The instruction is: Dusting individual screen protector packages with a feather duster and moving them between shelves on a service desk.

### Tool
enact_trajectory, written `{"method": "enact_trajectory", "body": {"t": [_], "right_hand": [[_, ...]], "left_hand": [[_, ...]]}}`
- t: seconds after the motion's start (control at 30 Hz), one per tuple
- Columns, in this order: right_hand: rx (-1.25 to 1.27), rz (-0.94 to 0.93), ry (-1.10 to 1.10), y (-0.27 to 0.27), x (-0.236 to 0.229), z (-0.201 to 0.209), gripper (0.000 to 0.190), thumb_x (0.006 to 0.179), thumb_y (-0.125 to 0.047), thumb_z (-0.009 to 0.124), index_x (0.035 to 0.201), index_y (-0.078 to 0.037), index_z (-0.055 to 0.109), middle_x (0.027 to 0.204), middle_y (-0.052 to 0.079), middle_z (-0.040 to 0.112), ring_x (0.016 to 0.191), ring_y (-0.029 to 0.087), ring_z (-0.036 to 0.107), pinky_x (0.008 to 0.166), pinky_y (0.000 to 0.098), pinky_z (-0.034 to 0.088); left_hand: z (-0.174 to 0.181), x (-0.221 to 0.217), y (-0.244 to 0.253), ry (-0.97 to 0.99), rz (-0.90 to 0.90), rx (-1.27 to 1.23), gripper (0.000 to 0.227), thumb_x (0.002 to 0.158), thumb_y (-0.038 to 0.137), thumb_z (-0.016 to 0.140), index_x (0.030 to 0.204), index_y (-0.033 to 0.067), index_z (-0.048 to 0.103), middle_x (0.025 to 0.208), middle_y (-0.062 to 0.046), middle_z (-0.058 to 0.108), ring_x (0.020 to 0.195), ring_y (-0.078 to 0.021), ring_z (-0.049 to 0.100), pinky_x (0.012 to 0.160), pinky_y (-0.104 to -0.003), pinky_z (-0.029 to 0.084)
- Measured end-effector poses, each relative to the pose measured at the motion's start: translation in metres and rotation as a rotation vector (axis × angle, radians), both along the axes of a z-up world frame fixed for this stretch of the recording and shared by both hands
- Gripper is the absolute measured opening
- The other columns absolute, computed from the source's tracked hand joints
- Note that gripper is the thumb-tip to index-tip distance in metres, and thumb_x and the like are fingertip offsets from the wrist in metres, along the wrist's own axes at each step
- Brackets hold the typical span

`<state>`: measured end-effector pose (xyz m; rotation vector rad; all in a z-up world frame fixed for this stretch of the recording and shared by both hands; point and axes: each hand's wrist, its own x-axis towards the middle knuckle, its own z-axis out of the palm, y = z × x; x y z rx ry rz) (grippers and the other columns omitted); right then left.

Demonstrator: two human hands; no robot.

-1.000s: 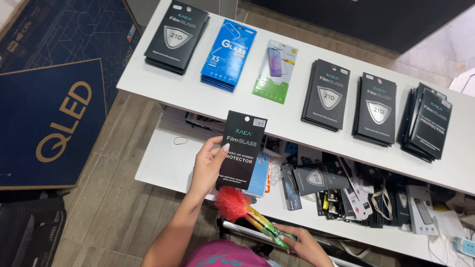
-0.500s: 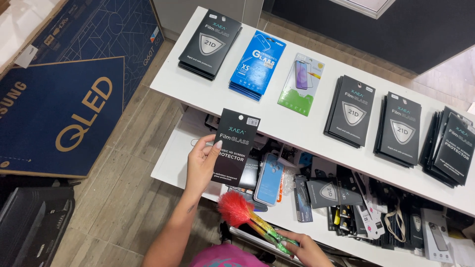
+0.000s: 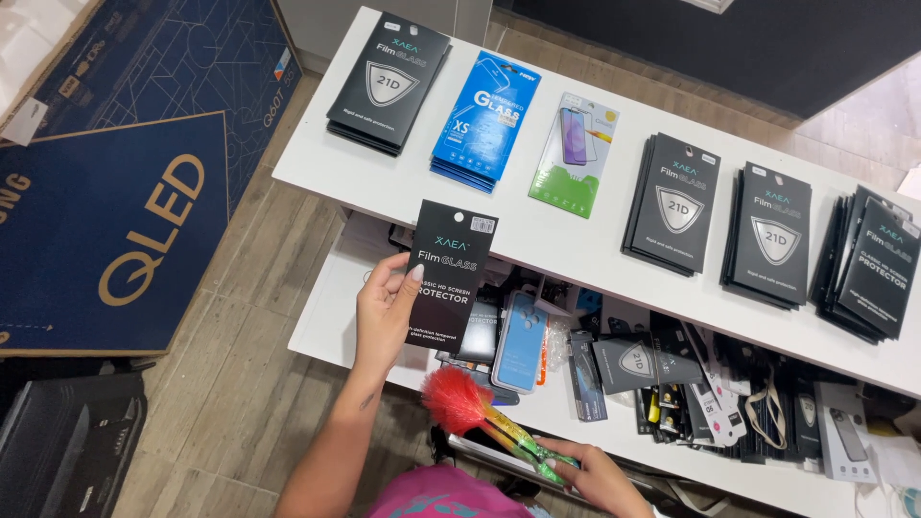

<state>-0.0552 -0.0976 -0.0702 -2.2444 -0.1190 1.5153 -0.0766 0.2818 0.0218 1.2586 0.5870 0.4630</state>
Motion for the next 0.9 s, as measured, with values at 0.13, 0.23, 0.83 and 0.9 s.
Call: {"method": "enact_trajectory", "body": {"t": [0.13,0.23,0.83,0.9], "right_hand": [[0.000,-0.013,-0.005,0.000,0.000,0.006,0.049,0.101,-0.025,0.065,0.146,-0.042,0.069,0.150,-0.012,0.071,0.136,0.006,0.065,0.111,0.0188,0.040],[-0.016,-0.063,0.035,0.003,-0.001,0.020,0.050,0.102,-0.023,0.064,0.147,-0.042,0.068,0.151,-0.013,0.070,0.134,0.006,0.066,0.108,0.0191,0.042],[0.024,-0.099,-0.003,-0.023,-0.011,-0.003,0.049,0.101,-0.025,0.063,0.145,-0.045,0.069,0.141,-0.019,0.076,0.118,-0.001,0.067,0.101,0.0137,0.044],[0.036,-0.097,-0.012,-0.027,-0.011,-0.009,0.050,0.100,-0.024,0.063,0.145,-0.045,0.069,0.142,-0.018,0.076,0.125,-0.001,0.066,0.106,0.0141,0.041]], "left_hand": [[0.000,0.006,-0.006,0.008,-0.024,0.002,0.037,0.099,0.030,0.067,0.127,0.0055,0.066,0.099,-0.013,0.082,0.080,-0.0147,0.074,0.068,-0.028,0.059],[-0.003,0.013,-0.011,0.029,-0.034,-0.024,0.041,0.097,0.032,0.068,0.129,0.0058,0.065,0.101,-0.013,0.082,0.083,-0.0149,0.074,0.069,-0.028,0.059],[-0.013,0.041,-0.031,0.004,-0.146,-0.151,0.041,0.099,0.023,0.066,0.136,0.0083,0.058,0.119,-0.014,0.079,0.098,-0.0175,0.074,0.082,-0.031,0.061],[-0.014,0.042,-0.031,-0.001,-0.144,-0.147,0.042,0.099,0.022,0.066,0.137,0.0080,0.056,0.120,-0.014,0.078,0.098,-0.0171,0.073,0.083,-0.031,0.060]]}}
